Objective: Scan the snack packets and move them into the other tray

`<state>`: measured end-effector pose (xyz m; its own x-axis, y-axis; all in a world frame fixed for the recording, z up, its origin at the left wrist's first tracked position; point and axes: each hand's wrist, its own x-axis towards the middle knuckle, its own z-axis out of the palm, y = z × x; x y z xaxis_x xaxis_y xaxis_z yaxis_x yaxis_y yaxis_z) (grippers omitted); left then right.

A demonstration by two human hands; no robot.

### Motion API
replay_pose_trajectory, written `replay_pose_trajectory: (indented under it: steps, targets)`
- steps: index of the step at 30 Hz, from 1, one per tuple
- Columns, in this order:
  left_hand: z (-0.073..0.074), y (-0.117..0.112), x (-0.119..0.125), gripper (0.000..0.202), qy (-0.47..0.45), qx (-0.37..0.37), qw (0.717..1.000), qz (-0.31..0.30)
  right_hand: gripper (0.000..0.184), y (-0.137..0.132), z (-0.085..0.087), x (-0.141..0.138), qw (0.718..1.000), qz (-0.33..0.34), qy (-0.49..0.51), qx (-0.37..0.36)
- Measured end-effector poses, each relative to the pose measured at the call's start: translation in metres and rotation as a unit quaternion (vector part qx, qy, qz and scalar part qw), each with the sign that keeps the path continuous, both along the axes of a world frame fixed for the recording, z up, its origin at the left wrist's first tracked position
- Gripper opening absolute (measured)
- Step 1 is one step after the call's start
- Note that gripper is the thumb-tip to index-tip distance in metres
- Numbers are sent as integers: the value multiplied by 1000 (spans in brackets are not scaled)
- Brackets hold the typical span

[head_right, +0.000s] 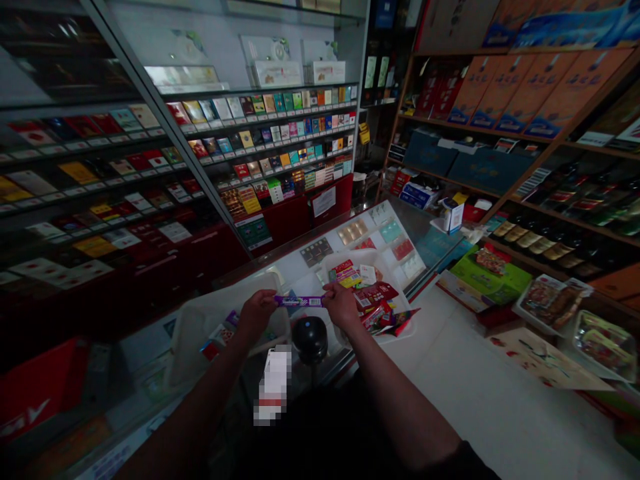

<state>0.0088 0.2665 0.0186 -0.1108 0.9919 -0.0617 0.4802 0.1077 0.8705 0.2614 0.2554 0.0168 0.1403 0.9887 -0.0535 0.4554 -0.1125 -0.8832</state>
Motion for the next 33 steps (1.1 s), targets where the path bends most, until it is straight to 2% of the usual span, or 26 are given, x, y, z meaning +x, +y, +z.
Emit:
replay_pose_trajectory:
  steps: [7, 11, 18, 22, 26, 33]
  targets:
    - [-8, -5, -9, 28, 92, 6, 996, -16, 34, -5, 0, -9, 997, 30, -77, 0]
    - [-11, -8, -10, 31, 84, -7, 996, -17, 35, -7, -3, -9, 992, 40, -118, 2]
    - [-15, -9, -14, 29, 60, 1, 998, -16, 31, -7, -7, -11, 995, 25, -96, 1]
    - [-11, -11, -19, 29, 20, 8, 1000, -9, 29, -5, 3, -15, 996, 35, -86, 12]
    - [-3, -12, -30, 32, 11, -4, 999, 37, 28, -5, 18, -30, 993, 58, -102, 17]
    - [13, -12, -71, 37, 35, 2, 996, 87, 29, -12, 43, -77, 966, 161, -197, 34]
